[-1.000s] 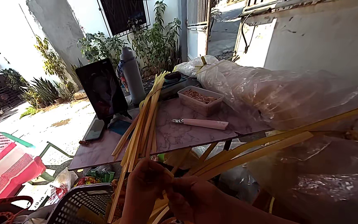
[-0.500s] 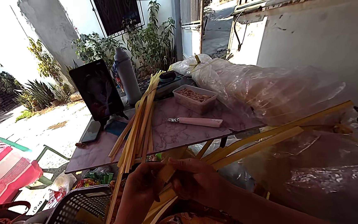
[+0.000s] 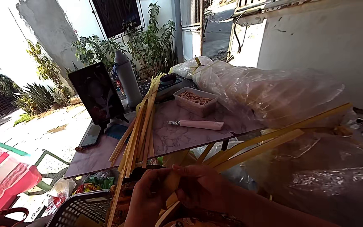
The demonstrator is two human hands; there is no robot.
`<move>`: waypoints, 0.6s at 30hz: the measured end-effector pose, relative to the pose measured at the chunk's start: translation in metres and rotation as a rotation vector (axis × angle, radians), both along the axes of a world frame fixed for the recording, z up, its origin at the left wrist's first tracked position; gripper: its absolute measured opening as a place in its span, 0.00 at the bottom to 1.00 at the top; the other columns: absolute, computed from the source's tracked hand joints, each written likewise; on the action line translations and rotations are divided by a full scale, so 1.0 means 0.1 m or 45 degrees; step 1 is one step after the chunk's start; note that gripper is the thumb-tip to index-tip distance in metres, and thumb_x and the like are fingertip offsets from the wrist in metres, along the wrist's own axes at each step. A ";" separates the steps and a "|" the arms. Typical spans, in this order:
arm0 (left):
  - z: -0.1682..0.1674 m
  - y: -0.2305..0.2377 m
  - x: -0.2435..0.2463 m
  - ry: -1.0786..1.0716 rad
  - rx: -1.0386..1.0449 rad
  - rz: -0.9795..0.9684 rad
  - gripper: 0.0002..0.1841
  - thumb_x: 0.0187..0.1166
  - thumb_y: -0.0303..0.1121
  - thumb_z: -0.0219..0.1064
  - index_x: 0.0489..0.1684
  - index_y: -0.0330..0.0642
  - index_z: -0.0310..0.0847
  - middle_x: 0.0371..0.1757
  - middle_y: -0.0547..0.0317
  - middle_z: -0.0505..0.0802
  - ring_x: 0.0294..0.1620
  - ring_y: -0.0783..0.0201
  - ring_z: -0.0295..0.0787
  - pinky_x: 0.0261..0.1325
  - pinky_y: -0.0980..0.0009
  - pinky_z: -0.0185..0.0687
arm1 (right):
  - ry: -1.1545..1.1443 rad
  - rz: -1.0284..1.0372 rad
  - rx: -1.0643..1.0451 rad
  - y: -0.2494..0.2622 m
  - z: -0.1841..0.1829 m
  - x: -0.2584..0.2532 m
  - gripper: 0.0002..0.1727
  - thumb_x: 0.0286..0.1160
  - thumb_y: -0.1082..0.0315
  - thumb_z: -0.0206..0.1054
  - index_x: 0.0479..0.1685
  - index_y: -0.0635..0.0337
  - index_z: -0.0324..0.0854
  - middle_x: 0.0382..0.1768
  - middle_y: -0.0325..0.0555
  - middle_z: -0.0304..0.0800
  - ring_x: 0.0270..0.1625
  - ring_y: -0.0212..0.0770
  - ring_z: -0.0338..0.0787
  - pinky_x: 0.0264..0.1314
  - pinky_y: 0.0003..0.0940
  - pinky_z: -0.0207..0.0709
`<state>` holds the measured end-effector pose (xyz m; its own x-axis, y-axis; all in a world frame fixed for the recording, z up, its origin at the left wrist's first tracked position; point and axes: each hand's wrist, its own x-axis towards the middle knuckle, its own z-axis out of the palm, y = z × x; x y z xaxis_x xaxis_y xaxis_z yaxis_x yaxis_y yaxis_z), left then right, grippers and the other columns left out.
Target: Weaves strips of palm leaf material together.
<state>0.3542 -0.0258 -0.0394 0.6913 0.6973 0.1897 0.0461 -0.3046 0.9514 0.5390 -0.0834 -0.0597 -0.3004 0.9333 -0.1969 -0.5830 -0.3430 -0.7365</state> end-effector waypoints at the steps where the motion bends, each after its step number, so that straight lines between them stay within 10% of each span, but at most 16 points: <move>1: -0.05 -0.02 0.04 -0.063 0.068 0.068 0.11 0.75 0.22 0.66 0.52 0.28 0.82 0.44 0.60 0.85 0.37 0.80 0.84 0.39 0.85 0.82 | 0.146 0.086 -0.074 0.01 -0.04 -0.02 0.29 0.96 0.53 0.33 0.35 0.53 0.79 0.23 0.34 0.85 0.22 0.23 0.84 0.28 0.15 0.79; 4: -0.18 -0.04 0.12 -0.122 0.314 0.196 0.09 0.75 0.31 0.71 0.35 0.32 0.83 0.37 0.63 0.85 0.35 0.83 0.81 0.40 0.88 0.79 | -0.032 0.241 0.005 -0.02 -0.12 -0.10 0.28 0.93 0.59 0.33 0.27 0.48 0.78 0.19 0.29 0.83 0.18 0.19 0.79 0.23 0.13 0.74; 9: -0.13 -0.06 0.13 -0.029 0.304 0.300 0.09 0.78 0.33 0.70 0.36 0.35 0.85 0.33 0.65 0.87 0.32 0.83 0.82 0.37 0.88 0.77 | -0.445 -0.075 0.337 -0.03 0.03 -0.08 0.28 0.94 0.59 0.33 0.36 0.51 0.82 0.27 0.30 0.93 0.33 0.27 0.94 0.42 0.23 0.88; 14: 0.06 -0.08 -0.04 -0.012 0.042 -0.023 0.18 0.76 0.20 0.63 0.65 0.26 0.80 0.52 0.59 0.86 0.45 0.78 0.87 0.45 0.83 0.85 | -0.334 -0.173 0.319 -0.04 0.06 -0.01 0.26 0.94 0.60 0.37 0.37 0.54 0.84 0.25 0.33 0.93 0.27 0.26 0.92 0.34 0.19 0.86; 18: -0.10 -0.10 0.04 -0.200 0.338 0.182 0.07 0.74 0.26 0.70 0.40 0.29 0.85 0.39 0.62 0.87 0.37 0.83 0.85 0.40 0.87 0.83 | 0.139 0.174 0.047 -0.05 -0.08 -0.10 0.28 0.95 0.56 0.35 0.31 0.50 0.79 0.21 0.30 0.82 0.20 0.21 0.80 0.27 0.14 0.76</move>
<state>0.3586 -0.0357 -0.0497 0.5379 0.6971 0.4740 -0.0346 -0.5436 0.8386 0.5293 -0.0879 -0.0673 -0.4425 0.8884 -0.1225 -0.6100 -0.3983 -0.6850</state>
